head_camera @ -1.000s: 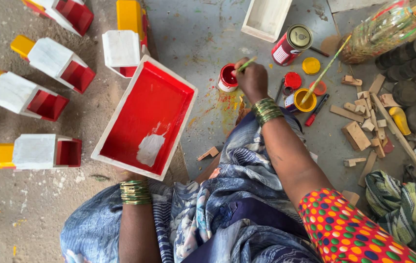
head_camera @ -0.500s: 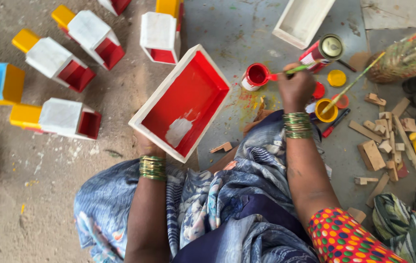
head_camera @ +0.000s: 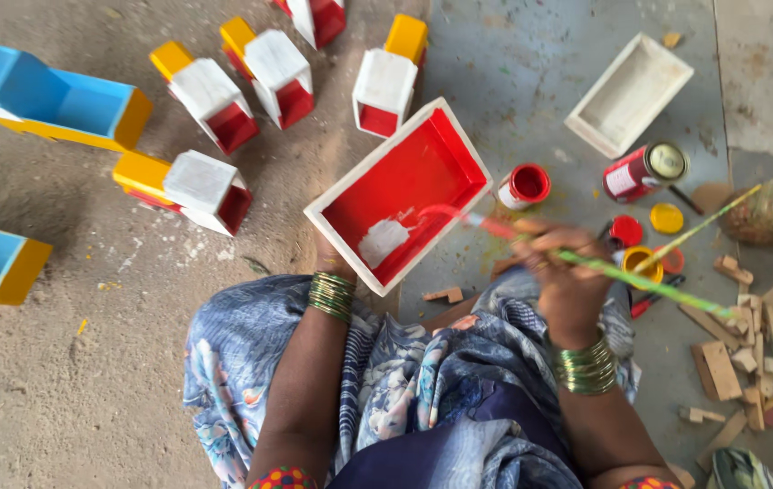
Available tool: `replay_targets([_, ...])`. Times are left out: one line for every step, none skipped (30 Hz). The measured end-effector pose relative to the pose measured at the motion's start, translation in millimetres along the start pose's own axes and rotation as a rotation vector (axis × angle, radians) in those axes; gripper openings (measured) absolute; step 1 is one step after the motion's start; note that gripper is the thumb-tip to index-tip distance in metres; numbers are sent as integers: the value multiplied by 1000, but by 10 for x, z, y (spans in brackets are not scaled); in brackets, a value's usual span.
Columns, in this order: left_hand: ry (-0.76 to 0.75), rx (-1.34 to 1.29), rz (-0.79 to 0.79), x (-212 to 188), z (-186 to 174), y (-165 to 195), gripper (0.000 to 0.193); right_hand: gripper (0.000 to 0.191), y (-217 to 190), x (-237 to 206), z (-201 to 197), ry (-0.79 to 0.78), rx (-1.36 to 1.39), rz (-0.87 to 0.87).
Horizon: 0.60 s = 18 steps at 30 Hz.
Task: The person sits on the floor painting small wooden toy boxes red with a brush. They hold each box in one hand, apply red paint to the inner surfaces and edges, dip the brush into a red paint cup, and set finished boxes aside among other painted toy parts.
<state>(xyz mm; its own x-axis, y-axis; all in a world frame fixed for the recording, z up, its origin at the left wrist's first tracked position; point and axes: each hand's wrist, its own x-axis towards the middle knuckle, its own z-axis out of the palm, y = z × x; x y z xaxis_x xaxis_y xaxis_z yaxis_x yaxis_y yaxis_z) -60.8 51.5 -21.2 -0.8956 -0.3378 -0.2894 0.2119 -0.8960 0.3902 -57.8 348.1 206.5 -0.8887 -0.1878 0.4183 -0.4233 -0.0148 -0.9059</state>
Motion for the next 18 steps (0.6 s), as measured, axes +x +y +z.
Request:
replay_targets([-5, 3, 0, 0, 33, 8, 55, 23, -64, 18, 98, -67, -57, -61])
replay_targets([-20, -31, -12, -7, 51, 11, 57, 23, -121, 32, 187, -132, -114, -122])
replay_targets([-34, -63, -25, -14, 62, 9, 59, 24, -171, 42, 269, -197, -170, -181])
replay_targets([-44, -96, -40, -32, 58, 7, 61, 23, -210, 53, 345, -228, -184, -235])
replay_targets([-81, -122, -47, -29, 57, 11, 61, 22, -242, 61, 410, -260, -199, -286])
replay_targets([-115, -147, -57, -16, 62, 21, 61, 22, -273, 65, 461, -292, -214, -331])
replay_targets([-147, -172, -69, -56, 43, 29, 61, 22, -299, 69, 491, -293, -291, -361])
replay_targets([-157, -153, -59, -99, 28, 42, 63, 21, -318, 86, 515, -290, -369, -393])
replay_targets([-173, -143, -57, -104, 43, 72, 63, 21, -335, 101, 535, -283, -450, -430])
replay_targets([-189, -130, -56, -137, 56, 102, 63, 21, -356, 107, 541, -244, -452, -445])
replay_targets([-206, -127, -55, -153, 89, 138, 63, 20, -375, 122, 544, -205, -454, -461])
replay_targets([-225, -122, -55, -186, 125, 175, 64, 20, -399, 129, 545, -165, -455, -476])
replay_targets([-244, -123, -59, -214, 170, 205, 64, 19, -436, 96, 530, -150, -434, -456])
replay_targets([-262, -121, -60, -249, 215, 232, 64, 19, -477, 53, 516, -133, -411, -439])
replay_targets([-283, -119, -65, -279, 263, 255, 64, 18, -510, 33, 516, -115, -385, -429])
replay_targets([-303, -115, -68, -312, 308, 264, 64, 18, -540, 7, 528, -153, -339, -439])
replay_targets([-309, -116, -72, -348, 342, 263, 64, 18, -571, -43, 538, -194, -297, -443])
replay_targets([-317, -112, -76, -384, 366, 254, 64, 18, -594, -94, 541, -235, -258, -442])
